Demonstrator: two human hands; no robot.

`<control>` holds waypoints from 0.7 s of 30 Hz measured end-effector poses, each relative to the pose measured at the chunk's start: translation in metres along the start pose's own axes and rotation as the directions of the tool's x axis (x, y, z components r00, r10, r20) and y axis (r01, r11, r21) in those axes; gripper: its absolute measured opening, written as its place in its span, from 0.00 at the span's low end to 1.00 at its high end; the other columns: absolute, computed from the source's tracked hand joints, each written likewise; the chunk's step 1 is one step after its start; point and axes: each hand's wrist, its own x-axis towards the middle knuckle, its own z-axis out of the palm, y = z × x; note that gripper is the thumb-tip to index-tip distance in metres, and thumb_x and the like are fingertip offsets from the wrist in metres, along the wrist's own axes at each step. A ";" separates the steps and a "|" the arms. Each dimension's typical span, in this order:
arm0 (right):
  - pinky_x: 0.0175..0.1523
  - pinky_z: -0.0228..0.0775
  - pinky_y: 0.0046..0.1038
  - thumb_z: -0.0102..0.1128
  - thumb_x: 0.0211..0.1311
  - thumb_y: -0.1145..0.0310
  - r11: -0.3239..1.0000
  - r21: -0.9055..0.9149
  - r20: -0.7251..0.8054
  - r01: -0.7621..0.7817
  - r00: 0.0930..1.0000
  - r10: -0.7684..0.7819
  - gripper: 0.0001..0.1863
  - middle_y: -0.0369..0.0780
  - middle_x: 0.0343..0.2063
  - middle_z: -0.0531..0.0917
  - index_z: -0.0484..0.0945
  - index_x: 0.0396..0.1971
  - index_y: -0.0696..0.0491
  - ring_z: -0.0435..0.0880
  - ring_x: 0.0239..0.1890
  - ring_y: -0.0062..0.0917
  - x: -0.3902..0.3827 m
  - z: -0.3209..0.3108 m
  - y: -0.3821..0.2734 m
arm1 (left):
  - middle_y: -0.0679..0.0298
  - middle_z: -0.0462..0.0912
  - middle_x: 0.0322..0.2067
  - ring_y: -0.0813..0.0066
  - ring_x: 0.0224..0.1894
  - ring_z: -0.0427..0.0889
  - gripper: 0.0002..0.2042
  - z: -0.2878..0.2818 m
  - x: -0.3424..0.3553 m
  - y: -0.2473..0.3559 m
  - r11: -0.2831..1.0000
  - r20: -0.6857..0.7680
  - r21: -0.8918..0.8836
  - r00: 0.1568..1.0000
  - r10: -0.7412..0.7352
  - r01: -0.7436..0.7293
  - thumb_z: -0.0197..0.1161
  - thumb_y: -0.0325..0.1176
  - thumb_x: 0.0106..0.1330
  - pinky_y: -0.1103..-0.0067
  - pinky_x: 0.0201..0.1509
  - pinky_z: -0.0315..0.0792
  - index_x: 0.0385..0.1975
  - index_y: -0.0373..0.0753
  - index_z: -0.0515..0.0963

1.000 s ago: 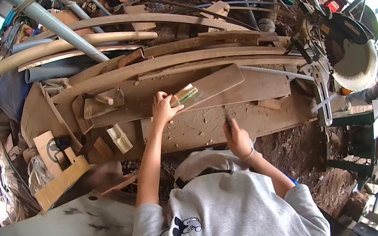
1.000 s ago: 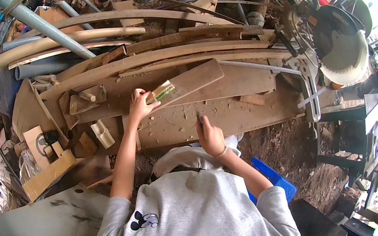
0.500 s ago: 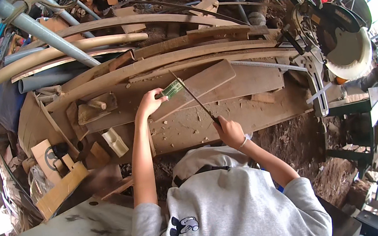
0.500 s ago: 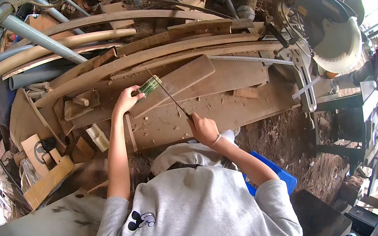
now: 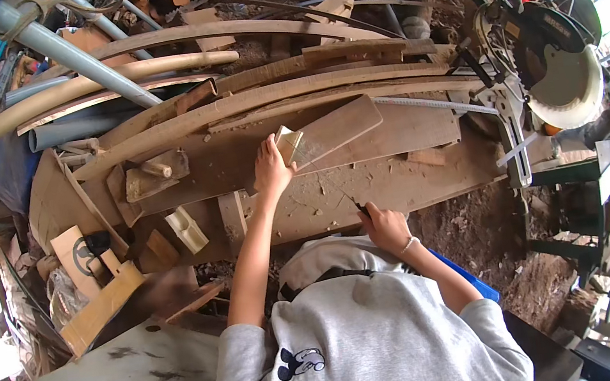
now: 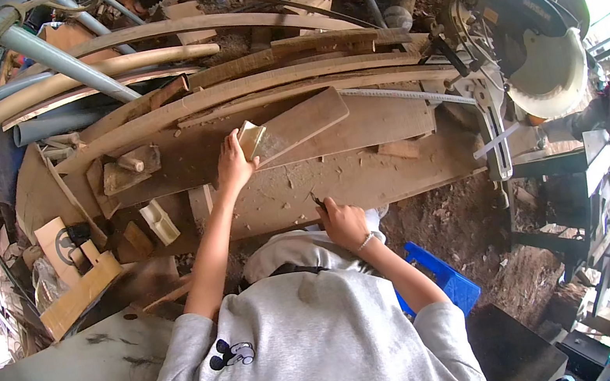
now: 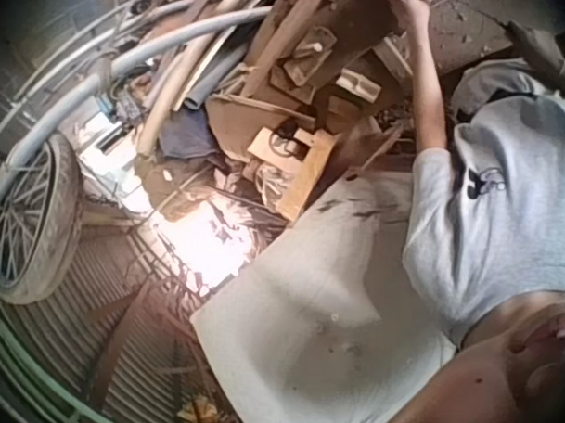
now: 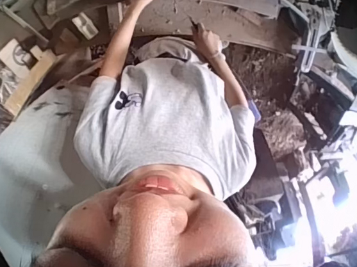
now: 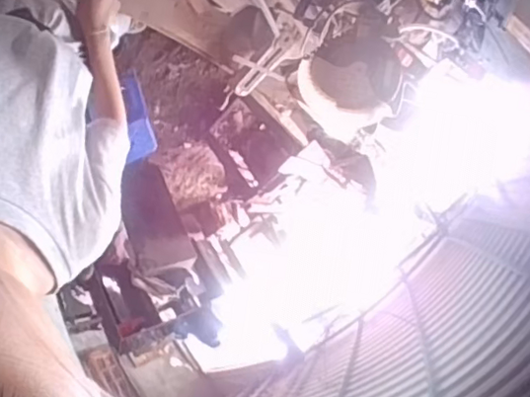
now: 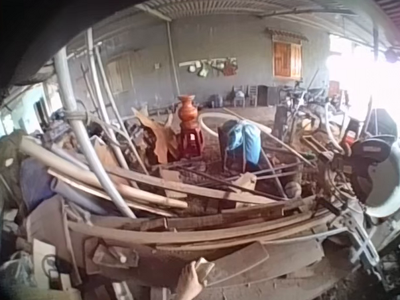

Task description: The person saws a piece of bamboo using a hand saw, rearranges wooden boards and bamboo pieces, and then carves a wood piece using a chisel and a wooden mallet.

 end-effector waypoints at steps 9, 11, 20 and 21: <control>0.22 0.65 0.43 0.43 0.58 0.61 0.998 -0.031 0.125 -0.058 0.990 0.062 0.11 0.50 0.13 0.74 0.66 0.27 0.54 0.74 0.18 0.46 -0.010 0.008 0.015 | 0.59 0.65 0.44 0.59 0.47 0.66 0.33 -0.002 0.007 -0.016 0.991 -0.002 -0.027 0.991 0.133 -0.133 0.66 0.38 0.45 0.66 0.50 0.62 0.51 0.39 0.59; 0.23 0.65 0.44 0.43 0.58 0.61 0.997 -0.037 0.147 -0.061 0.987 0.066 0.11 0.50 0.13 0.74 0.66 0.28 0.54 0.74 0.18 0.47 -0.007 0.008 0.014 | 0.59 0.65 0.44 0.59 0.47 0.66 0.32 -0.002 0.006 -0.018 0.988 -0.014 -0.035 0.989 0.147 -0.148 0.64 0.41 0.47 0.66 0.49 0.62 0.52 0.39 0.59; 0.25 0.66 0.45 0.42 0.58 0.61 0.998 -0.036 0.166 -0.053 0.984 0.058 0.11 0.51 0.15 0.75 0.66 0.29 0.54 0.75 0.20 0.47 -0.008 -0.001 0.004 | 0.56 0.67 0.42 0.59 0.44 0.67 0.33 -0.006 -0.002 -0.011 0.988 -0.077 0.107 0.990 0.122 -0.113 0.61 0.47 0.49 0.67 0.48 0.63 0.52 0.35 0.61; 0.25 0.66 0.45 0.42 0.57 0.61 0.998 -0.035 0.157 -0.059 0.986 0.064 0.11 0.51 0.15 0.75 0.66 0.29 0.54 0.75 0.20 0.47 -0.011 -0.001 0.005 | 0.56 0.67 0.41 0.60 0.43 0.67 0.33 -0.005 -0.002 -0.010 0.982 -0.102 0.145 0.986 0.135 -0.119 0.60 0.47 0.50 0.68 0.47 0.63 0.52 0.35 0.60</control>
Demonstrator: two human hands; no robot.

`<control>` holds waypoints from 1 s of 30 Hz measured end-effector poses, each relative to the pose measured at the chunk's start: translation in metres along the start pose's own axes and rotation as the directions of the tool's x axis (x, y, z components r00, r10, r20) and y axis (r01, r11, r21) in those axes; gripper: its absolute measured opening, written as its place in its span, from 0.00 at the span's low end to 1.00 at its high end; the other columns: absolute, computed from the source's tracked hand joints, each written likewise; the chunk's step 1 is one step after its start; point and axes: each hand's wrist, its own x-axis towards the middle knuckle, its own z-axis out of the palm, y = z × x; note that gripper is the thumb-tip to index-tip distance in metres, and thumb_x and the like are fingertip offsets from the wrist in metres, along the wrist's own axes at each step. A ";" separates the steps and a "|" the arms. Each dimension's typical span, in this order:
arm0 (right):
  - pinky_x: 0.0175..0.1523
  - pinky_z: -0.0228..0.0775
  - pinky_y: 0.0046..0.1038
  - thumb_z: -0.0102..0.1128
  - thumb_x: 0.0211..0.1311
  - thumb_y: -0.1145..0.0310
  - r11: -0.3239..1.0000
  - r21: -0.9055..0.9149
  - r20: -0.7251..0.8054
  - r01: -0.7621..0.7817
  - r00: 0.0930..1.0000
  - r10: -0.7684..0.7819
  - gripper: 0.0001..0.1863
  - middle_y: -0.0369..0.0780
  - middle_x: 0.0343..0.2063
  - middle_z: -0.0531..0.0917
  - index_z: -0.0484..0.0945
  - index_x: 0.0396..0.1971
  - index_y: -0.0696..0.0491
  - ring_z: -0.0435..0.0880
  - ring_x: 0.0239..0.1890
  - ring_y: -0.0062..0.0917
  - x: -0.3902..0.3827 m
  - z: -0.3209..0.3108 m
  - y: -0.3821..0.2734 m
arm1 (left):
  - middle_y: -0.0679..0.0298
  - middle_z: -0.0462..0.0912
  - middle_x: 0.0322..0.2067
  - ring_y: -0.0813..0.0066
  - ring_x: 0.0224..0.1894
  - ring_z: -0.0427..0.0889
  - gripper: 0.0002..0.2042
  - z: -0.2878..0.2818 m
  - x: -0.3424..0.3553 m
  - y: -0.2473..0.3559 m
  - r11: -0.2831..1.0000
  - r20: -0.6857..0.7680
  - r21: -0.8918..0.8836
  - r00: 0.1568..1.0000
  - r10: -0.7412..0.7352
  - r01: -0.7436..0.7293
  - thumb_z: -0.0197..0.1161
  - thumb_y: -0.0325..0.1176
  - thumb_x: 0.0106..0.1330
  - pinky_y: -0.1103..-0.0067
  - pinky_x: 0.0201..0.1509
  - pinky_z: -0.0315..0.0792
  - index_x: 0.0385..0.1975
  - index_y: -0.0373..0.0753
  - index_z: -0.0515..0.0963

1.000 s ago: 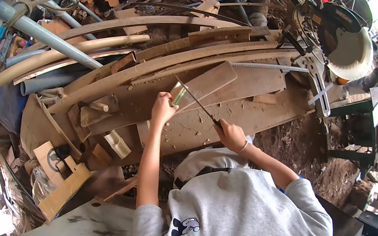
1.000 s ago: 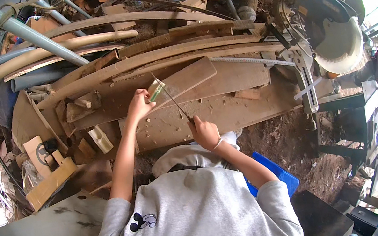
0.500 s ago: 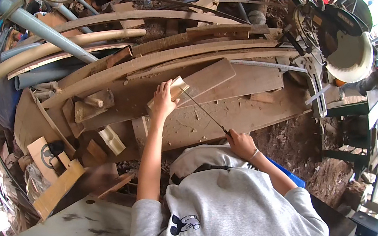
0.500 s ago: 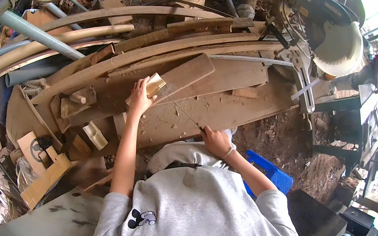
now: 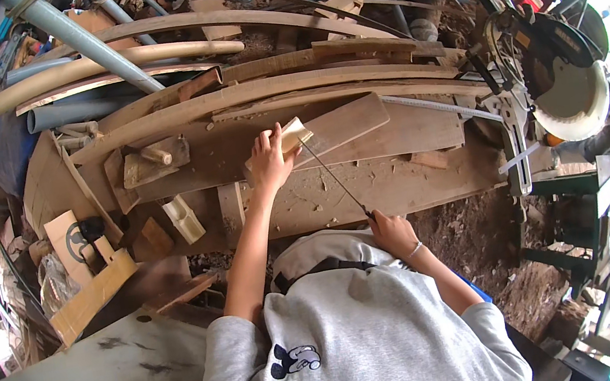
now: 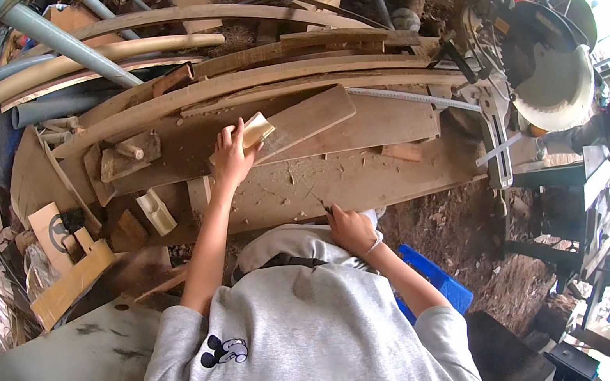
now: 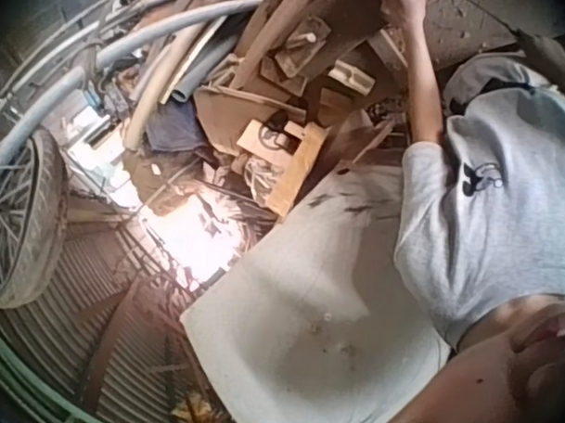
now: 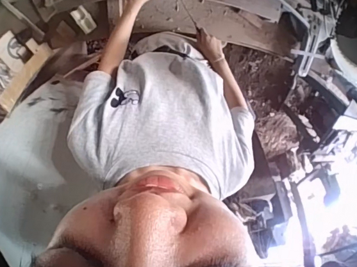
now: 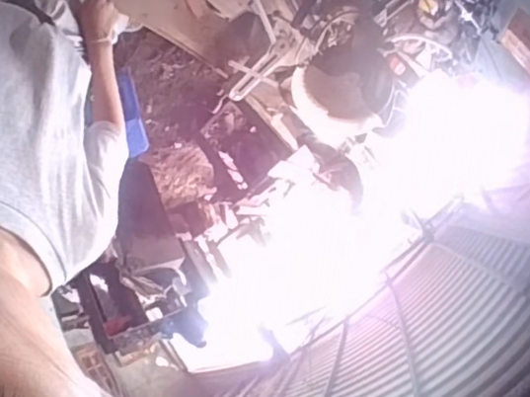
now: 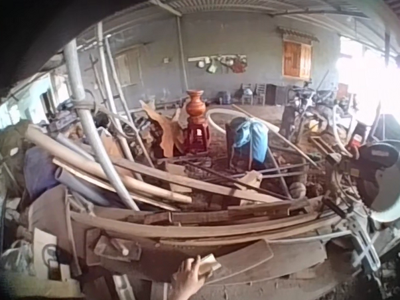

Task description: The person saws a piece of bamboo using a hand saw, rearranges wooden boards and bamboo pieces, and then carves a wood piece using a chisel and a wooden mallet.

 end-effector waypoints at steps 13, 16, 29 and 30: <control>0.24 0.66 0.42 0.43 0.57 0.60 0.995 0.001 -0.045 -0.099 0.994 0.099 0.11 0.50 0.14 0.75 0.68 0.28 0.53 0.75 0.20 0.45 -0.003 0.002 -0.002 | 0.56 0.69 0.39 0.61 0.43 0.67 0.28 0.000 0.005 -0.006 0.999 0.053 -0.033 0.998 0.027 -0.025 0.53 0.48 0.55 0.69 0.46 0.65 0.49 0.31 0.62; 0.25 0.66 0.42 0.42 0.58 0.60 0.995 -0.012 -0.043 -0.100 0.994 0.100 0.12 0.50 0.15 0.75 0.69 0.29 0.54 0.75 0.20 0.45 0.004 0.003 -0.004 | 0.56 0.69 0.38 0.61 0.43 0.68 0.27 -0.001 0.007 -0.006 0.998 0.082 -0.062 0.996 -0.014 0.019 0.53 0.47 0.55 0.69 0.44 0.66 0.48 0.31 0.63; 0.24 0.65 0.42 0.42 0.59 0.61 0.998 -0.032 -0.084 -0.061 0.995 0.058 0.12 0.50 0.14 0.74 0.68 0.26 0.54 0.74 0.19 0.46 0.006 -0.006 -0.008 | 0.56 0.66 0.37 0.60 0.41 0.67 0.23 -0.005 0.012 -0.012 0.998 0.033 -0.063 0.999 -0.021 0.023 0.54 0.47 0.55 0.68 0.41 0.67 0.41 0.33 0.68; 0.23 0.65 0.42 0.43 0.58 0.62 0.995 -0.002 -0.162 -0.098 0.982 0.097 0.11 0.50 0.14 0.74 0.68 0.26 0.55 0.74 0.19 0.46 0.007 -0.005 -0.008 | 0.56 0.66 0.37 0.60 0.41 0.67 0.23 -0.006 0.012 -0.011 0.998 0.034 -0.062 0.999 -0.021 0.023 0.54 0.47 0.55 0.68 0.41 0.67 0.41 0.33 0.68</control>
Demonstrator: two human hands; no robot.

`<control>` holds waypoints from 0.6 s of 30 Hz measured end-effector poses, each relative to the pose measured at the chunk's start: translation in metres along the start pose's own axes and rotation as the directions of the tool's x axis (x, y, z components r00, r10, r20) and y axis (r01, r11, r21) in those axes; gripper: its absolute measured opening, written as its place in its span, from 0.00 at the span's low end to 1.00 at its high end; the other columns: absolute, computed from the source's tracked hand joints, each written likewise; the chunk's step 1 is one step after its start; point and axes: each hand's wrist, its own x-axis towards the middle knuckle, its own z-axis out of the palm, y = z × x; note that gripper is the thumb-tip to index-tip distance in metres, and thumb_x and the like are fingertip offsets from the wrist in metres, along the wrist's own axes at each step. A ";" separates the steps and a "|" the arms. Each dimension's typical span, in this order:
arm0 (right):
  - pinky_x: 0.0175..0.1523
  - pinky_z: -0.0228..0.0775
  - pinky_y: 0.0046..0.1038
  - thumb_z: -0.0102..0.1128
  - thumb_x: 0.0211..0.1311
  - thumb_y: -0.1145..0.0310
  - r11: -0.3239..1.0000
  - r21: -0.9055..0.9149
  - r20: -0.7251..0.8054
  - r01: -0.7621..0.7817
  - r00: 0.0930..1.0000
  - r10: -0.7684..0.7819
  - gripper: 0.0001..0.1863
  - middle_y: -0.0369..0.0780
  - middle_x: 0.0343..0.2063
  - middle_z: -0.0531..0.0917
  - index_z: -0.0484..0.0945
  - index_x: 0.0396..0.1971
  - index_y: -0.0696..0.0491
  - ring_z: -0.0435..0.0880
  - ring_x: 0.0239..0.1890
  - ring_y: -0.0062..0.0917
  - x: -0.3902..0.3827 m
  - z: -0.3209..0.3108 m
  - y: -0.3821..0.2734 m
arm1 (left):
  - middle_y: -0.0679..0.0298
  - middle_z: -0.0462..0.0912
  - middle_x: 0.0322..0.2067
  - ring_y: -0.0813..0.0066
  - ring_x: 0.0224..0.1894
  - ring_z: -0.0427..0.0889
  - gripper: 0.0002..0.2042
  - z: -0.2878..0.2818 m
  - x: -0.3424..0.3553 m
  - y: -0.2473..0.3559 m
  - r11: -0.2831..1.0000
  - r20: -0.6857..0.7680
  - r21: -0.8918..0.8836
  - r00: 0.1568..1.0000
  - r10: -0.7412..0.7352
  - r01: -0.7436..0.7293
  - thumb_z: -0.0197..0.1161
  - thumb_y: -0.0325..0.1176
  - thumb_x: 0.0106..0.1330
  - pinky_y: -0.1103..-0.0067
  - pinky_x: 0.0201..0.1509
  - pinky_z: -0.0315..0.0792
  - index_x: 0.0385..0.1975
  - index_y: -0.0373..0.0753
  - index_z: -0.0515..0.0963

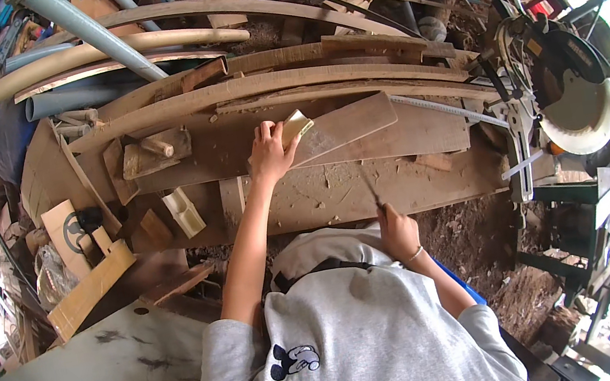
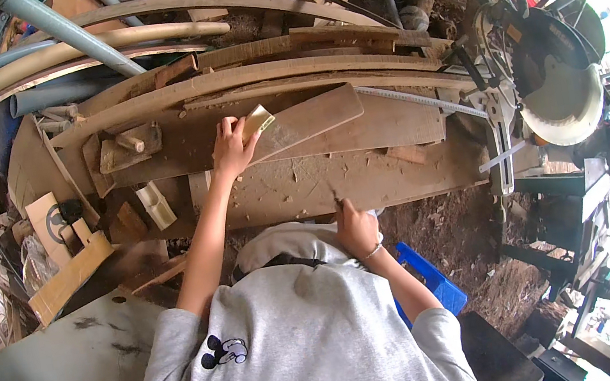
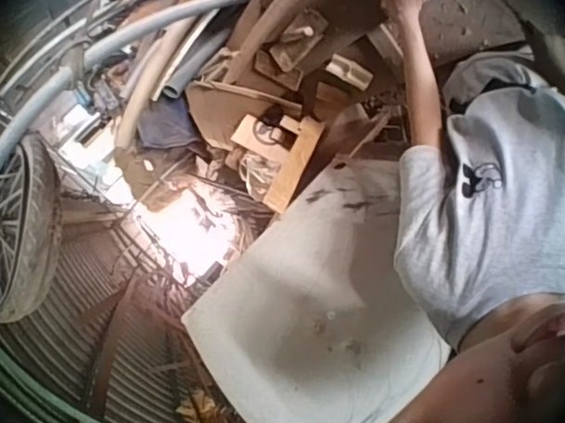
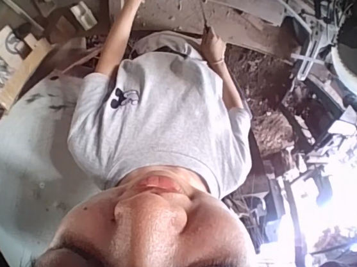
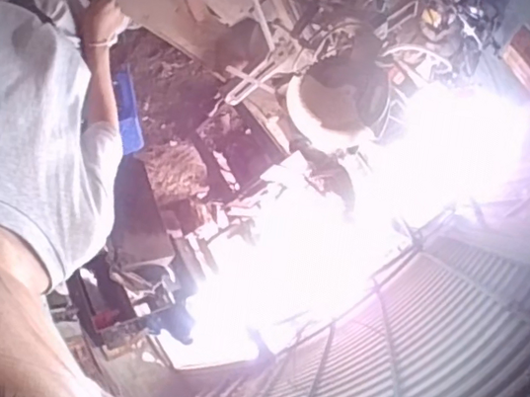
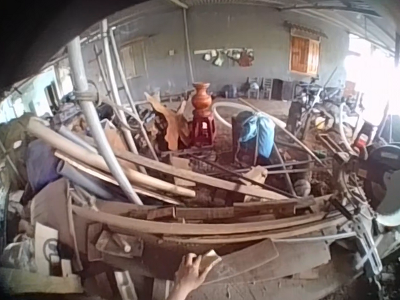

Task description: The person saws a piece of bamboo using a hand saw, rearranges wooden boards and bamboo pieces, and then carves a wood piece using a chisel and a wooden mallet.

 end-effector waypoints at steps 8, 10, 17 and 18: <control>0.23 0.64 0.43 0.43 0.58 0.62 0.996 -0.007 -0.061 0.092 0.994 -0.092 0.12 0.50 0.13 0.74 0.68 0.26 0.55 0.73 0.18 0.46 0.007 0.010 0.007 | 0.58 0.66 0.39 0.61 0.42 0.67 0.24 -0.001 0.002 0.009 1.000 0.012 0.015 1.000 -0.004 0.004 0.55 0.48 0.53 0.68 0.43 0.65 0.42 0.35 0.68; 0.24 0.65 0.43 0.43 0.58 0.61 0.997 0.053 0.107 0.056 0.992 -0.061 0.12 0.50 0.14 0.74 0.68 0.26 0.55 0.74 0.19 0.46 0.012 0.009 0.002 | 0.58 0.66 0.39 0.61 0.42 0.67 0.24 0.000 0.000 0.008 1.000 0.008 0.023 1.000 -0.015 0.015 0.56 0.48 0.53 0.69 0.42 0.65 0.43 0.36 0.68; 0.24 0.65 0.43 0.43 0.58 0.61 0.997 0.023 0.125 0.078 0.989 -0.080 0.12 0.50 0.14 0.74 0.68 0.26 0.54 0.74 0.20 0.46 0.004 0.006 0.006 | 0.57 0.65 0.41 0.58 0.44 0.67 0.24 -0.002 -0.002 0.011 0.998 0.039 -0.018 0.998 -0.058 0.059 0.56 0.47 0.53 0.67 0.44 0.65 0.45 0.37 0.67; 0.24 0.65 0.43 0.43 0.58 0.61 0.996 0.021 0.127 0.081 0.988 -0.083 0.12 0.50 0.14 0.74 0.68 0.26 0.54 0.74 0.20 0.46 0.003 0.006 0.007 | 0.57 0.65 0.41 0.58 0.44 0.67 0.24 -0.002 -0.003 0.010 0.998 0.037 -0.018 0.997 -0.062 0.063 0.56 0.47 0.53 0.67 0.44 0.65 0.45 0.37 0.67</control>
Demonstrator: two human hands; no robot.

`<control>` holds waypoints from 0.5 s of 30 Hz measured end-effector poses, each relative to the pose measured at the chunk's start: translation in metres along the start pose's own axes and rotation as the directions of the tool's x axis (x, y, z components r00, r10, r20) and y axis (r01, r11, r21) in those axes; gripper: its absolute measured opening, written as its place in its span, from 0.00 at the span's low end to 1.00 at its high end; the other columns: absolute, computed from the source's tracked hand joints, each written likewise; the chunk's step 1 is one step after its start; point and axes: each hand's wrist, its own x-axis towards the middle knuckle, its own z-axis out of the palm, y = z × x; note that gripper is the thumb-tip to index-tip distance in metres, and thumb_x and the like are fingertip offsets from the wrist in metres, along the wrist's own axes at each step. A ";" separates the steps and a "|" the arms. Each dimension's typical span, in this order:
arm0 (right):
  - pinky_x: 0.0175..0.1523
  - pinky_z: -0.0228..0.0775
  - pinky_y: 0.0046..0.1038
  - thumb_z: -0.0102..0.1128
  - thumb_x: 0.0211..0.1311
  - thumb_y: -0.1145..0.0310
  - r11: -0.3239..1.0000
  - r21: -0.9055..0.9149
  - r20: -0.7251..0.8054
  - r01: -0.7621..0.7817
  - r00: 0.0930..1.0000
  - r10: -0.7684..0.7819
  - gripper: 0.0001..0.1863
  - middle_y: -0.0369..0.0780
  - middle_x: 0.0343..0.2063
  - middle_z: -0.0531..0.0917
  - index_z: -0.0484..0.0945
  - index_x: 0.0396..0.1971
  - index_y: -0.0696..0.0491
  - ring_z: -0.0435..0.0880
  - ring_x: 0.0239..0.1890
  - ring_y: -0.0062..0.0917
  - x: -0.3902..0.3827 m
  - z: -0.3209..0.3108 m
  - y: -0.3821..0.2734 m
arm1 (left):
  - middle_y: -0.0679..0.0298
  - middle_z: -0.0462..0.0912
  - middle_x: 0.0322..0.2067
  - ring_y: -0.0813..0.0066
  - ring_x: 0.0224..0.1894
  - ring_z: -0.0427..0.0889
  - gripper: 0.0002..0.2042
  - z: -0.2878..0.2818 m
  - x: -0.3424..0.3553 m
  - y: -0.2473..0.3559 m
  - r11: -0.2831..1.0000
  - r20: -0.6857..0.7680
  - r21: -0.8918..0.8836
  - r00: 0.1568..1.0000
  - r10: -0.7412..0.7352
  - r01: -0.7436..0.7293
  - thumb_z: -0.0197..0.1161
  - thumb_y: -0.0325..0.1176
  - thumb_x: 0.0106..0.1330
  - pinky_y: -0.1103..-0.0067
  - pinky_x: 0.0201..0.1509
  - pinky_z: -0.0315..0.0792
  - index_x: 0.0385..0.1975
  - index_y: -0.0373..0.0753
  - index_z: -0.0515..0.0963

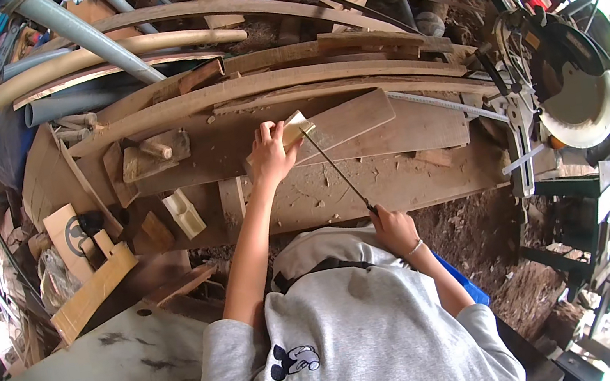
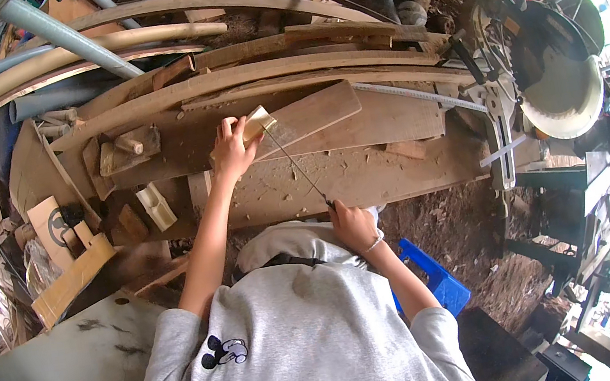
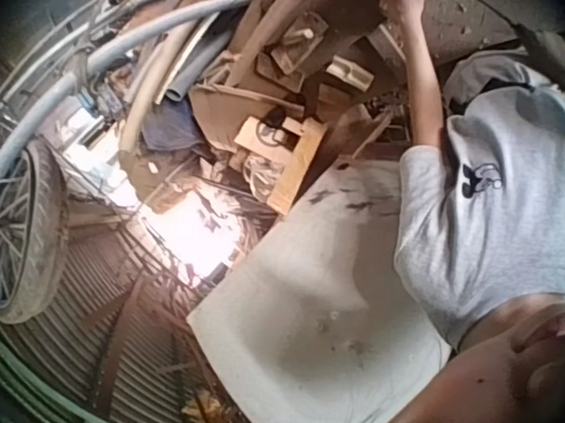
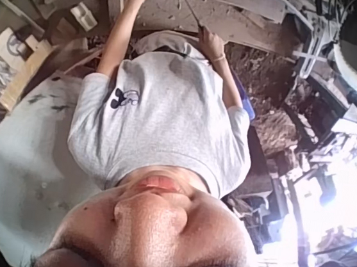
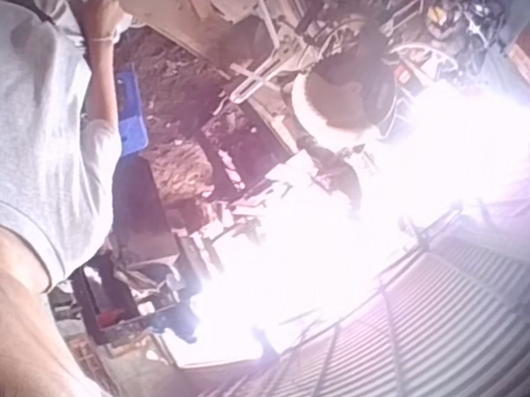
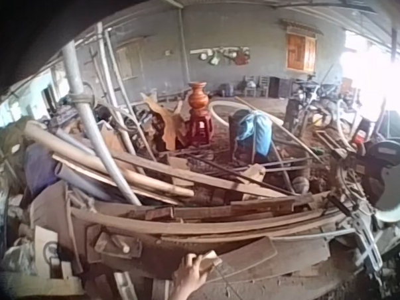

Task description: The person saws a piece of bamboo using a hand saw, rearranges wooden boards and bamboo pieces, and then carves a wood piece using a chisel and a wooden mallet.

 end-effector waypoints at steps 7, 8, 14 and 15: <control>0.24 0.65 0.43 0.43 0.58 0.61 0.999 -0.038 0.007 -0.004 1.000 0.005 0.12 0.50 0.14 0.74 0.68 0.26 0.54 0.74 0.20 0.46 0.006 0.000 -0.002 | 0.55 0.65 0.38 0.57 0.42 0.67 0.22 0.003 0.003 -0.003 0.998 -0.049 -0.030 0.998 0.044 -0.046 0.58 0.44 0.52 0.67 0.42 0.66 0.42 0.34 0.68; 0.24 0.65 0.43 0.43 0.58 0.61 0.999 -0.031 0.018 -0.004 1.000 0.005 0.12 0.50 0.14 0.74 0.68 0.26 0.54 0.74 0.19 0.46 0.010 0.000 -0.003 | 0.55 0.65 0.38 0.57 0.42 0.67 0.22 0.004 0.005 -0.004 0.999 -0.048 -0.021 0.998 0.047 -0.048 0.57 0.43 0.53 0.67 0.42 0.67 0.42 0.33 0.69; 0.23 0.65 0.44 0.42 0.58 0.62 1.000 -0.013 0.009 0.010 1.000 -0.010 0.11 0.50 0.14 0.74 0.68 0.26 0.55 0.74 0.19 0.47 0.010 0.000 -0.004 | 0.56 0.67 0.35 0.60 0.40 0.66 0.21 -0.002 0.011 -0.008 0.998 0.032 0.020 0.997 0.067 -0.067 0.57 0.42 0.53 0.71 0.40 0.69 0.40 0.32 0.71; 0.23 0.65 0.44 0.42 0.58 0.62 1.000 -0.014 0.006 0.009 1.000 -0.009 0.11 0.50 0.14 0.74 0.68 0.26 0.55 0.74 0.19 0.47 0.008 0.000 -0.006 | 0.58 0.67 0.36 0.61 0.41 0.66 0.21 -0.005 0.010 -0.007 0.996 0.043 0.049 0.996 0.075 -0.077 0.57 0.43 0.53 0.71 0.40 0.68 0.41 0.33 0.71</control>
